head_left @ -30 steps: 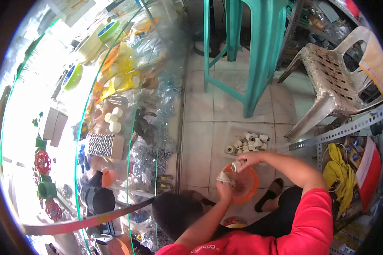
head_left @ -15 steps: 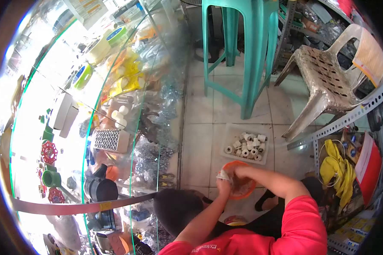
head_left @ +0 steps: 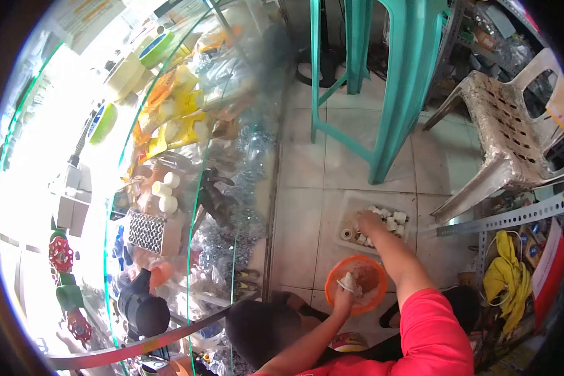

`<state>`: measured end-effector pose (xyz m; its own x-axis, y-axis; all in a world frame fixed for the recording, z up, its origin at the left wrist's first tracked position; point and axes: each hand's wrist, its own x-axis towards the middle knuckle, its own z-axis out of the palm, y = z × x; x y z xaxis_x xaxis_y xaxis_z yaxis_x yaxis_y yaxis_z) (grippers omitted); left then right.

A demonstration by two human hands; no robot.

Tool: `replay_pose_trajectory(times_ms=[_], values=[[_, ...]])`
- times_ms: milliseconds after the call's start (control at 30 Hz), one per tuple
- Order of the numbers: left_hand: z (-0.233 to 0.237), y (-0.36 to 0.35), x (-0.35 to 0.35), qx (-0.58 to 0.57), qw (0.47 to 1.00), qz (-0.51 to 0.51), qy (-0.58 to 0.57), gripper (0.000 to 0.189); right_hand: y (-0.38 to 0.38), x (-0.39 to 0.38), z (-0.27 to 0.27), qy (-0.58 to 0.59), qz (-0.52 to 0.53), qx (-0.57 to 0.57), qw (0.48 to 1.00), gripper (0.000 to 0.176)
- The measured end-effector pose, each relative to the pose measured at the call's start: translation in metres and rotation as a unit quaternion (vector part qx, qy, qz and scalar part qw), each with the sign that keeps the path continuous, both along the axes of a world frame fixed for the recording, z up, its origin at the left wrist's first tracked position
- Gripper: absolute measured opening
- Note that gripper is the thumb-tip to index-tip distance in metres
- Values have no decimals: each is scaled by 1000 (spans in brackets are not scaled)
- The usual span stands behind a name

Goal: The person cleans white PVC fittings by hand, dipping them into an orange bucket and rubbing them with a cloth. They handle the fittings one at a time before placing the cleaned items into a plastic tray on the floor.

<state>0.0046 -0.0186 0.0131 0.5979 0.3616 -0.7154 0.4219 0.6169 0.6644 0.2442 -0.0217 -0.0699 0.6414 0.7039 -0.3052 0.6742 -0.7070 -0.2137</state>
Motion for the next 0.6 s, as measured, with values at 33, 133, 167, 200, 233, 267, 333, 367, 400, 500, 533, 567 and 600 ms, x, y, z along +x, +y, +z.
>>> replay_pose_trajectory(times_ms=[33,133,167,200,233,267,333,367,400,500,533,567,600], values=[[0,-1,-1,-3,1000,-5,1,45,5,-5,2,-17,-14,0,1000,21],[8,-2,0,-22,1000,-2,3,47,12,-5,5,69,-23,-108,991,18],[12,0,4,-28,1000,0,-1,47,10,-2,6,51,-29,-85,995,18],[12,2,5,-16,1000,8,-15,47,8,-4,12,34,-34,-62,997,18],[11,3,4,-5,999,17,-27,47,6,-9,17,18,-39,-40,998,19],[11,2,1,4,999,27,-38,47,2,-10,23,51,-36,-9,998,21],[10,1,0,27,998,38,-42,47,-8,-2,39,111,-27,53,992,26],[7,1,0,40,997,45,-46,47,-12,-3,57,231,-56,76,969,29],[-8,1,-1,67,995,44,-52,47,-16,-4,75,347,-84,98,929,31],[-76,3,-11,87,994,43,-53,47,-34,-32,94,519,-57,92,848,37],[-83,8,-12,55,996,46,-47,47,-40,-46,99,548,-29,80,832,39],[-88,8,-13,21,997,53,-59,47,-44,-59,103,568,-13,32,822,41],[-87,9,-14,-12,996,60,-70,47,-47,-74,108,587,3,-16,810,44]])
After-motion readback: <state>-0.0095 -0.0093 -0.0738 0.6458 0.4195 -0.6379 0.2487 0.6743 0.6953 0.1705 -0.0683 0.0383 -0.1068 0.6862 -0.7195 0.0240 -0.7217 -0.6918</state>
